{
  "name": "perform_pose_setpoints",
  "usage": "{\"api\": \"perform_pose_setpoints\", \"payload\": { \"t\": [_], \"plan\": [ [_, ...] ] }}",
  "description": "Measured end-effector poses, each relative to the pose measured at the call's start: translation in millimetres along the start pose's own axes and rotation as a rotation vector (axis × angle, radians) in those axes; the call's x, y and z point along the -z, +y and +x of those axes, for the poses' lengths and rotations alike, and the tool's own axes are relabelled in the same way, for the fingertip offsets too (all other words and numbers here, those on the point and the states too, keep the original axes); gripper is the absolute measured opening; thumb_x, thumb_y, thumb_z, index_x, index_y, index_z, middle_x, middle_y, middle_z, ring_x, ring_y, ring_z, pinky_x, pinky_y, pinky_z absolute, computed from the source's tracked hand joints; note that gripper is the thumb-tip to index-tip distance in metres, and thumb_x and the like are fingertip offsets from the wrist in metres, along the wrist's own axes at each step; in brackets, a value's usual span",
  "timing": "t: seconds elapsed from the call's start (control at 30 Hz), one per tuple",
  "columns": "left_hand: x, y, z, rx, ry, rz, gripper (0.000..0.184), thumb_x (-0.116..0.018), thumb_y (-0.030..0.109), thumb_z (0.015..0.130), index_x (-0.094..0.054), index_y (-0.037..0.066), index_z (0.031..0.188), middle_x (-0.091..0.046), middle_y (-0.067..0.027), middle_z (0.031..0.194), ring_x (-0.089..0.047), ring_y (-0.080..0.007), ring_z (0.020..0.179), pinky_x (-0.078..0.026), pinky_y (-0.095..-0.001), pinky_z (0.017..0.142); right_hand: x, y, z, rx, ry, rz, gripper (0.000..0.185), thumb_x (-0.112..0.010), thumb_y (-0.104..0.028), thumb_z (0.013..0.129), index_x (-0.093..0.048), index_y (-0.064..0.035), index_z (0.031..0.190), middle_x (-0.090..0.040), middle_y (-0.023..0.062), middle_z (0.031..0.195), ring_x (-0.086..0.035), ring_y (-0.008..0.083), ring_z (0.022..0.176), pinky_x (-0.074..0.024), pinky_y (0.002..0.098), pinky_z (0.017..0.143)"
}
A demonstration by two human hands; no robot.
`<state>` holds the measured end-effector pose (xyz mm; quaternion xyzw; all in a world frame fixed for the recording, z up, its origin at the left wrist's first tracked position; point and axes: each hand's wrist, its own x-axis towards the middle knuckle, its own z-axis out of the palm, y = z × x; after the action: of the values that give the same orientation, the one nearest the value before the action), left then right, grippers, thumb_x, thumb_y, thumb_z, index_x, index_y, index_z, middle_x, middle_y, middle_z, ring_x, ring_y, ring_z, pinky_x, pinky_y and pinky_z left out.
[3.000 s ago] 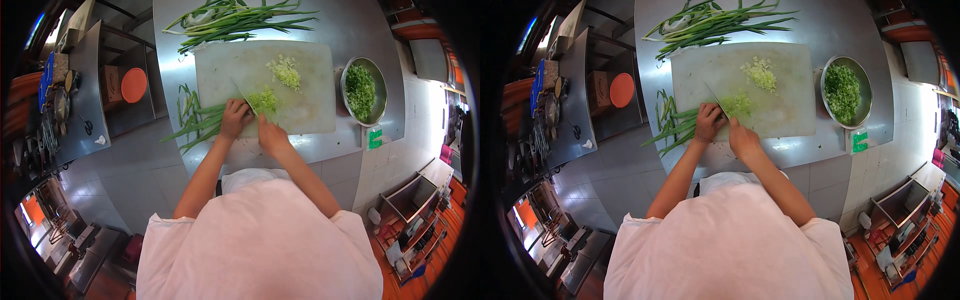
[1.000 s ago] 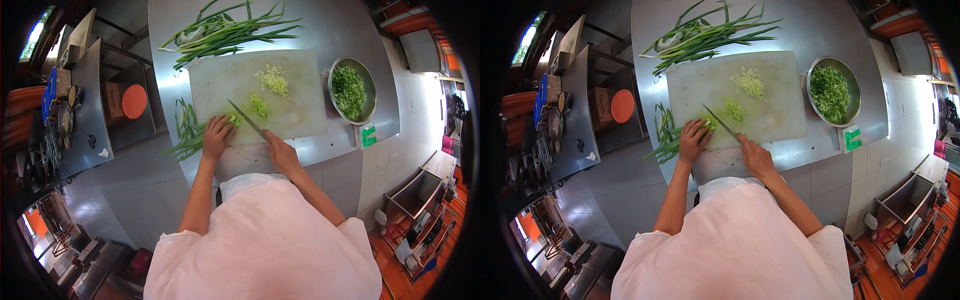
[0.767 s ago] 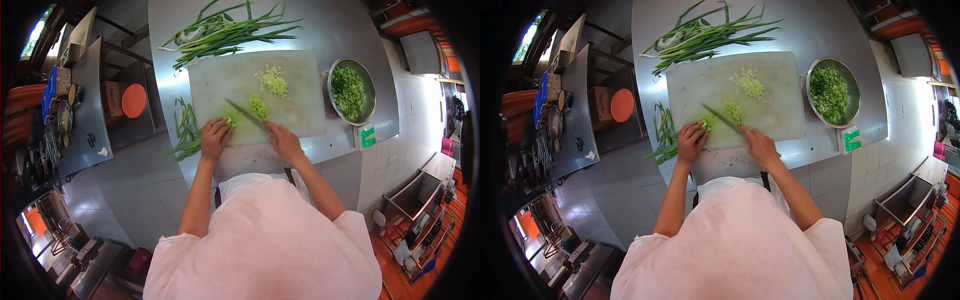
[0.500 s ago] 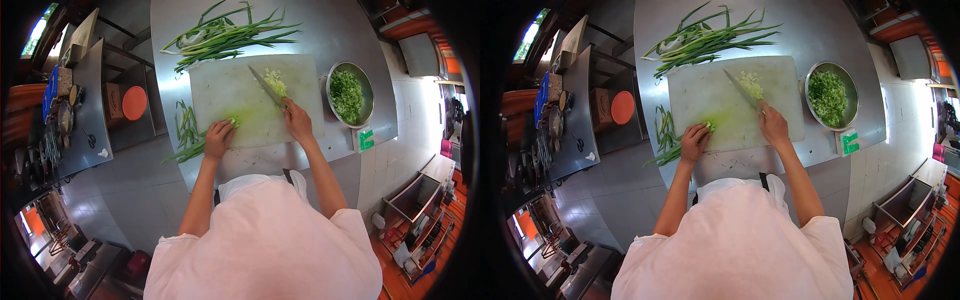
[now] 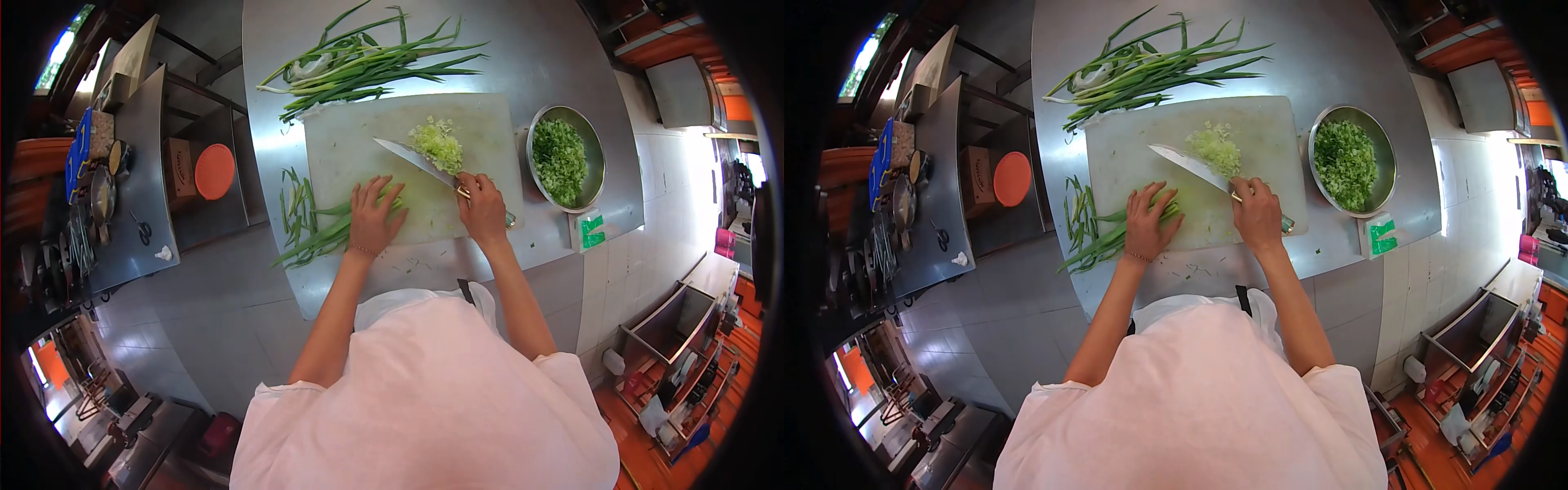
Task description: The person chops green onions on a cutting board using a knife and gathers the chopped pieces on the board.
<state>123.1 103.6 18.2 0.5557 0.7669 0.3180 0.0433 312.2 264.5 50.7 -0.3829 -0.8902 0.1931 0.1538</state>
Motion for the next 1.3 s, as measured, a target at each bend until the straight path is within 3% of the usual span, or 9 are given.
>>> {"api": "perform_pose_setpoints", "payload": {
  "t": [0.2,0.3,0.4,0.6,0.7,0.83,0.87,0.97,1.3],
  "plan": [
    [-18.9,39.2,56.0,-0.328,-0.139,0.147,0.061,-0.070,0.060,0.086,-0.061,0.037,0.142,-0.038,-0.0052,0.163,-0.028,-0.0320,0.153,-0.010,-0.0752,0.118,0.3,1.4,0.3,0.053,0.008,-0.061,0.023,-0.070,-0.008,0.084,-0.060,-0.0064,0.104,-0.067,0.0107,0.099,-0.066,0.0319,0.093,-0.0517,0.0464,0.078],
    [-38.4,34.5,71.5,-0.319,-0.202,0.140,0.062,-0.065,0.069,0.085,-0.060,0.044,0.142,-0.030,-0.0043,0.167,-0.019,-0.0350,0.156,-0.003,-0.0830,0.112,6.5,1.3,0.2,0.057,0.017,-0.082,0.021,-0.071,-0.008,0.085,-0.059,-0.0053,0.102,-0.067,0.0105,0.098,-0.065,0.0312,0.094,-0.0506,0.0454,0.080],
    [-50.1,26.5,81.1,-0.364,-0.171,0.122,0.065,-0.066,0.072,0.082,-0.061,0.045,0.140,-0.027,-0.0040,0.169,-0.015,-0.0386,0.157,0.000,-0.0868,0.108,8.0,6.7,-3.6,0.051,0.052,-0.122,0.020,-0.071,-0.009,0.085,-0.059,-0.0058,0.101,-0.067,0.0102,0.098,-0.065,0.0306,0.095,-0.0496,0.0444,0.082],
    [-48.9,-3.3,92.4,-0.166,-0.204,0.221,0.077,-0.066,0.080,0.076,-0.058,0.045,0.144,-0.021,-0.0045,0.172,-0.009,-0.0411,0.158,0.004,-0.0867,0.107,46.1,13.9,-20.1,0.007,0.061,-0.220,0.017,-0.072,-0.010,0.085,-0.059,-0.0069,0.095,-0.067,0.0086,0.094,-0.064,0.0300,0.091,-0.0479,0.0441,0.079],
    [-42.4,-11.0,95.5,-0.135,-0.262,0.232,0.083,-0.066,0.081,0.075,-0.056,0.041,0.146,-0.019,-0.0058,0.172,-0.008,-0.0402,0.159,0.006,-0.0850,0.108,65.8,26.0,-31.4,-0.010,0.094,-0.297,0.017,-0.072,-0.009,0.084,-0.059,-0.0068,0.094,-0.067,0.0080,0.094,-0.064,0.0302,0.090,-0.0476,0.0441,0.078],
    [-39.8,-1.2,98.2,-0.197,-0.121,0.064,0.079,-0.067,0.076,0.079,-0.057,0.037,0.147,-0.022,-0.0062,0.171,-0.012,-0.0389,0.158,0.005,-0.0833,0.111,81.5,32.3,-32.8,-0.007,0.094,-0.282,0.020,-0.072,-0.009,0.083,-0.063,-0.0083,0.101,-0.069,0.0062,0.098,-0.065,0.0290,0.095,-0.0487,0.0436,0.081],
    [-40.6,3.7,98.2,-0.220,-0.074,0.010,0.077,-0.068,0.073,0.081,-0.057,0.036,0.147,-0.024,-0.0067,0.170,-0.014,-0.0381,0.158,0.005,-0.0818,0.112,80.9,38.7,-32.9,0.044,0.021,-0.311,0.030,-0.070,-0.008,0.084,-0.067,-0.0107,0.113,-0.068,0.0064,0.113,-0.066,0.0274,0.099,-0.0492,0.0424,0.082],
    [-32.3,27.7,99.8,-0.258,-0.006,-0.086,0.068,-0.070,0.063,0.086,-0.057,0.035,0.147,-0.031,-0.0075,0.168,-0.022,-0.0359,0.157,0.002,-0.0780,0.116,69.9,28.8,-20.1,0.174,-0.003,-0.332,0.040,-0.066,-0.006,0.086,-0.067,-0.0126,0.125,-0.064,0.0066,0.132,-0.066,0.0254,0.100,-0.0491,0.0411,0.081],
    [-33.9,48.8,112.4,-0.266,-0.114,-0.203,0.062,-0.069,0.055,0.091,-0.055,0.035,0.148,-0.034,-0.0052,0.165,-0.027,-0.0364,0.155,-0.008,-0.0783,0.116,62.0,13.2,16.1,0.317,-0.016,-0.343,0.048,-0.059,-0.006,0.088,-0.065,-0.0181,0.134,-0.058,0.0062,0.140,-0.066,0.0228,0.099,-0.0481,0.0379,0.079]
  ]
}}
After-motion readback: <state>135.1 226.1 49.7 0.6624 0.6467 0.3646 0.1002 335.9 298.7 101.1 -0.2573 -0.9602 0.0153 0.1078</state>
